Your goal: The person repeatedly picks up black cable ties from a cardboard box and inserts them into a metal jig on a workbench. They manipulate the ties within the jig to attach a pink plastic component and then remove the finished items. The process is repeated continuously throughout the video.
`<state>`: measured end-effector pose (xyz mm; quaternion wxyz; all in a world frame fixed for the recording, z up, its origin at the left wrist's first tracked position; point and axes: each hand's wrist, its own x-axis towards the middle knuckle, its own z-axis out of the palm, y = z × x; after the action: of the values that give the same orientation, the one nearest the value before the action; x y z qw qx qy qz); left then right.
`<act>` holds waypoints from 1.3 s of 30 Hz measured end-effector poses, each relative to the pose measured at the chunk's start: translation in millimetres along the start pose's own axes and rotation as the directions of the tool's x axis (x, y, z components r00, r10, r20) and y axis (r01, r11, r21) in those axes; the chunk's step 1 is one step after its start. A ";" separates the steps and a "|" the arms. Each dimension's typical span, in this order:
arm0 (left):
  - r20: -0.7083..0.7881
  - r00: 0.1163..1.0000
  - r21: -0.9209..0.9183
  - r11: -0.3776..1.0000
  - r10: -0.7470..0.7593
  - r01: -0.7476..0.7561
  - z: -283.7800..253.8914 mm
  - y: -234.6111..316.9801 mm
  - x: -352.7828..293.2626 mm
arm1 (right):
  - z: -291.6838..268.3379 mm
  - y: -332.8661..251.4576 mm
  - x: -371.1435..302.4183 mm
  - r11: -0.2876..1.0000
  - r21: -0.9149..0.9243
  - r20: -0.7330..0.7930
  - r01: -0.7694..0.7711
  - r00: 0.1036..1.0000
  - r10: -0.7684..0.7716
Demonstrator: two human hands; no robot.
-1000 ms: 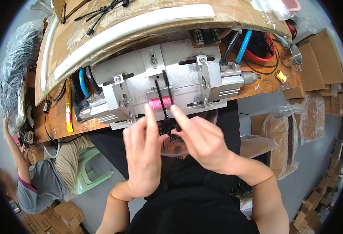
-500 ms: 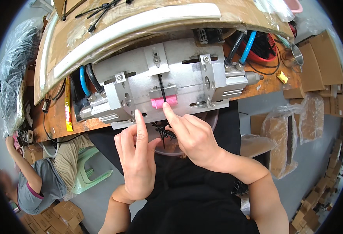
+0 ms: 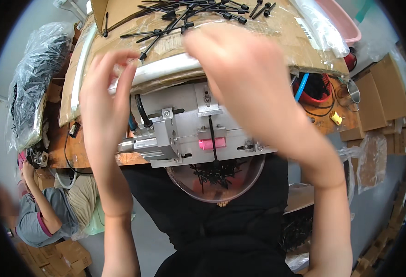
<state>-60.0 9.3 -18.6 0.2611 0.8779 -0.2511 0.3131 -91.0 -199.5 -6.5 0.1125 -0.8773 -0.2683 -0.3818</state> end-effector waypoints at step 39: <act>0.383 0.924 -0.006 1.000 0.022 -0.021 45.7 93.8 -152.0 | -71.2 40.0 -9.1 0.590 0.766 0.045 -0.257 0.936 0.349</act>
<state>-200.6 -45.9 -124.4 0.2045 0.9191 -0.3070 0.1384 -117.2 -264.8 35.8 0.5481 -0.7581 -0.2433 -0.2563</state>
